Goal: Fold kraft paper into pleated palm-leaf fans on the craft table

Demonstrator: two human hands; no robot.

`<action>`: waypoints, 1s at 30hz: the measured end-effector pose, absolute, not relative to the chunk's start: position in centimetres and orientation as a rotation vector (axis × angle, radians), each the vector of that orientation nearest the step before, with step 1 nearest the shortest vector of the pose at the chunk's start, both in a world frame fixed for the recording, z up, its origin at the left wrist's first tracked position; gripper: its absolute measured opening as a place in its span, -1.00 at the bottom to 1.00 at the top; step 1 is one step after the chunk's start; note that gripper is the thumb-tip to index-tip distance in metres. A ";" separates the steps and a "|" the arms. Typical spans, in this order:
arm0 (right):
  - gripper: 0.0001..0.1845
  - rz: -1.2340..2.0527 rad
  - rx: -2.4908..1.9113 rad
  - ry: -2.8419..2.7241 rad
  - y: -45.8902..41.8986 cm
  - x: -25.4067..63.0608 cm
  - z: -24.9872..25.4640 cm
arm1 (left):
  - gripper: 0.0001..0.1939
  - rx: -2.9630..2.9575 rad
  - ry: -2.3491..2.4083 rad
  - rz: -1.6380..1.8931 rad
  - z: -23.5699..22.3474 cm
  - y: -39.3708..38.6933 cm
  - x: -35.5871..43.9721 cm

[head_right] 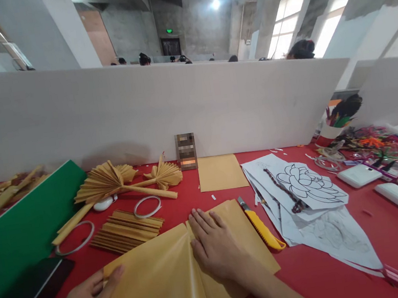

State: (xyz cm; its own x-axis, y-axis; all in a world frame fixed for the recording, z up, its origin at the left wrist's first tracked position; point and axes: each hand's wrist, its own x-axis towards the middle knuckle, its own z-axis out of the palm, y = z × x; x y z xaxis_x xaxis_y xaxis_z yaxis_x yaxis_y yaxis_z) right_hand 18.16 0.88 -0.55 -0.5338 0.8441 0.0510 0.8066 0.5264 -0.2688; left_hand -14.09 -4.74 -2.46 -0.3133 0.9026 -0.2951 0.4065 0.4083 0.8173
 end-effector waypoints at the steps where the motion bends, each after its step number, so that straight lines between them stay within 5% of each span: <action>1: -0.36 0.317 -1.412 -2.587 0.9 18.2 -0.6 | -0.58 1.154 1.918 0.793 -2.5 -4.8 -14.1; 30: -0.37 0.299 -1.404 -2.599 0.9 18.5 -0.9 | -0.53 1.313 2.079 0.582 -1.0 -5.0 -13.7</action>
